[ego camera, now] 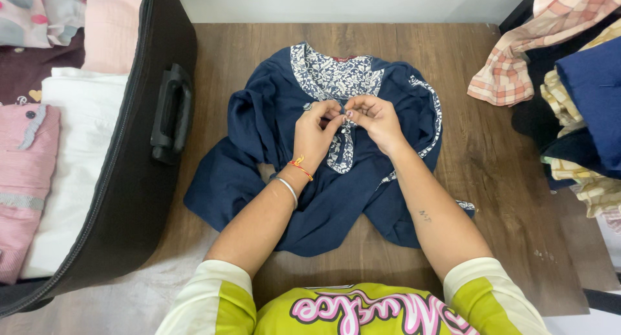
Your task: The person folds multiple items of clothing, including a blue long-sleeved top and a black-and-white patterned top, on a wooden surface before placing them into a suitcase.
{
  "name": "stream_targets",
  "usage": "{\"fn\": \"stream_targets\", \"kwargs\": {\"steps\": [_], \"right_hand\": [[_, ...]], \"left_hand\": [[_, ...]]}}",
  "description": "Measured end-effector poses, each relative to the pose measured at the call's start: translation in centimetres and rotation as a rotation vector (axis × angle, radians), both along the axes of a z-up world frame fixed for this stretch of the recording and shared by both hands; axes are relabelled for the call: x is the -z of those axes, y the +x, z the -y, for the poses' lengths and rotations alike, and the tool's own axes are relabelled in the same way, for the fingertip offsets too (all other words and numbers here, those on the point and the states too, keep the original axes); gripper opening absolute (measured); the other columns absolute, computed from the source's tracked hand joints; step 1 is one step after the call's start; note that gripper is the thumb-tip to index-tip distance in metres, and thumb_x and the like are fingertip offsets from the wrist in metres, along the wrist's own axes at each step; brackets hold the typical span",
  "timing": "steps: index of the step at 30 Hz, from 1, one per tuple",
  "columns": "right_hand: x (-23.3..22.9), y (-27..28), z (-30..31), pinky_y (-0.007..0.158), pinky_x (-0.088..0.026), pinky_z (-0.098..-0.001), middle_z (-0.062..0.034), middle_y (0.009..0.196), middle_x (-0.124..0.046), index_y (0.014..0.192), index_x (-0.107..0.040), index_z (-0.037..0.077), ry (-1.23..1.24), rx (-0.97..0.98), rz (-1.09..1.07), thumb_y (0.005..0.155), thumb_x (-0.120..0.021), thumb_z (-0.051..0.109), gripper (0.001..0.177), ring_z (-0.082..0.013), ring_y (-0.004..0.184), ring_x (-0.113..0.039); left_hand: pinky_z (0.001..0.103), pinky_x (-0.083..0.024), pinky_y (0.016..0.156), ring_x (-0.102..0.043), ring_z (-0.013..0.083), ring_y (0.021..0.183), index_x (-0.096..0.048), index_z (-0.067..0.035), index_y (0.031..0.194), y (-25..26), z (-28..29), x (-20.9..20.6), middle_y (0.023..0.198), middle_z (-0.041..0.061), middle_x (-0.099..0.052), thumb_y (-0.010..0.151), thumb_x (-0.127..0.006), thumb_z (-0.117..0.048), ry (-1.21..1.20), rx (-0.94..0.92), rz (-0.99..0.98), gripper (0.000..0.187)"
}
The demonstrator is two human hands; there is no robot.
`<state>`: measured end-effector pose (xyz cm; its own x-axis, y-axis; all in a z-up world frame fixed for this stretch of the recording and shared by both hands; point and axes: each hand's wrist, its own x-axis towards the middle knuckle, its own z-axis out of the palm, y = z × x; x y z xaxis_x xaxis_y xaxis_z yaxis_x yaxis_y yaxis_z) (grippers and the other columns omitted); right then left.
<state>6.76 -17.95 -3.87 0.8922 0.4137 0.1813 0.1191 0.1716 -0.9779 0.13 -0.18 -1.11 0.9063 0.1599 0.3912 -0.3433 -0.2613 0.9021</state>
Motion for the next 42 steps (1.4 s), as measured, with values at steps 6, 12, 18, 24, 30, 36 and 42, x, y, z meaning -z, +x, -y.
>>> {"fn": "stream_targets", "kwargs": {"steps": [6,12,18,24,30,36,42], "right_hand": [[-2.1,-2.0,-1.5,0.091,-0.046,-0.0305,-0.0006,0.107,-0.067,0.101,-0.079,0.01,-0.398,0.33,0.407,0.088,-0.079,0.006,0.014,-0.0153,0.105,-0.059],[-3.2,-3.4,-2.8,0.102,-0.038,-0.0344,0.0015,0.107,-0.064,0.105,-0.083,0.017,-0.551,0.446,0.599,0.087,-0.082,0.014,0.018,-0.0198,0.112,-0.051],[-2.0,-3.1,-3.0,0.097,-0.043,-0.0356,-0.0006,0.103,-0.065,0.099,-0.081,0.013,-0.541,0.437,0.507,0.081,-0.086,0.018,0.019,-0.0205,0.107,-0.056],[-0.2,-1.2,-1.6,0.086,-0.05,-0.0251,-0.0024,0.097,-0.067,0.095,-0.078,0.001,-0.136,0.248,0.034,0.089,-0.079,0.009,0.01,-0.0121,0.093,-0.062],[0.8,0.0,-0.4,0.08,-0.049,-0.0215,-0.0026,0.091,-0.074,0.096,-0.074,0.0,0.024,0.15,-0.182,0.095,-0.073,0.008,0.009,-0.0075,0.085,-0.064],[0.3,0.6,0.1,0.08,-0.049,-0.0213,0.0001,0.093,-0.07,0.098,-0.071,0.003,-0.086,0.158,-0.071,0.093,-0.075,0.009,0.008,-0.0065,0.086,-0.061],[-2.8,1.5,4.6,0.083,-0.054,-0.0381,-0.0174,0.119,-0.06,0.106,-0.069,0.005,-0.74,0.735,0.405,0.08,-0.088,0.015,0.034,-0.0301,0.099,-0.064]], "left_hand": [[0.027,-0.058,0.065,-0.07,0.0134,0.076,-0.071,-0.003,0.099,0.3,-0.2,0.0,0.086,0.005,-0.071,0.082,-0.084,-0.007,0.041,-0.087,0.014,0.021],[0.029,-0.057,0.064,-0.07,0.0158,0.069,-0.07,-0.002,0.093,0.7,-0.4,0.3,0.08,0.006,-0.07,0.082,-0.083,-0.01,0.084,-0.185,0.017,0.019],[0.035,-0.054,0.064,-0.069,0.0229,0.068,-0.069,-0.004,0.084,0.9,-0.5,0.7,0.074,0.007,-0.07,0.079,-0.083,-0.011,0.279,-0.188,0.02,0.016],[0.033,-0.056,0.065,-0.07,0.0217,0.07,-0.068,-0.003,0.083,0.8,0.0,0.7,0.077,0.008,-0.072,0.076,-0.087,-0.015,0.272,-0.11,0.085,0.024],[0.025,-0.06,0.071,-0.073,0.0082,0.079,-0.077,-0.003,0.101,2.1,-0.7,2.4,0.089,0.004,-0.079,0.086,-0.082,-0.015,-0.185,0.075,-0.081,0.02],[0.023,-0.055,0.065,-0.067,0.0067,0.074,-0.075,-0.002,0.107,2.1,-0.9,2.1,0.09,0.003,-0.076,0.092,-0.076,-0.017,-0.202,0.063,-0.208,0.021],[0.028,-0.056,0.068,-0.071,0.0134,0.074,-0.07,-0.002,0.114,2.0,-2.6,0.3,0.094,0.006,-0.076,0.093,-0.072,-0.013,-0.028,-0.191,-0.069,0.024]]}}
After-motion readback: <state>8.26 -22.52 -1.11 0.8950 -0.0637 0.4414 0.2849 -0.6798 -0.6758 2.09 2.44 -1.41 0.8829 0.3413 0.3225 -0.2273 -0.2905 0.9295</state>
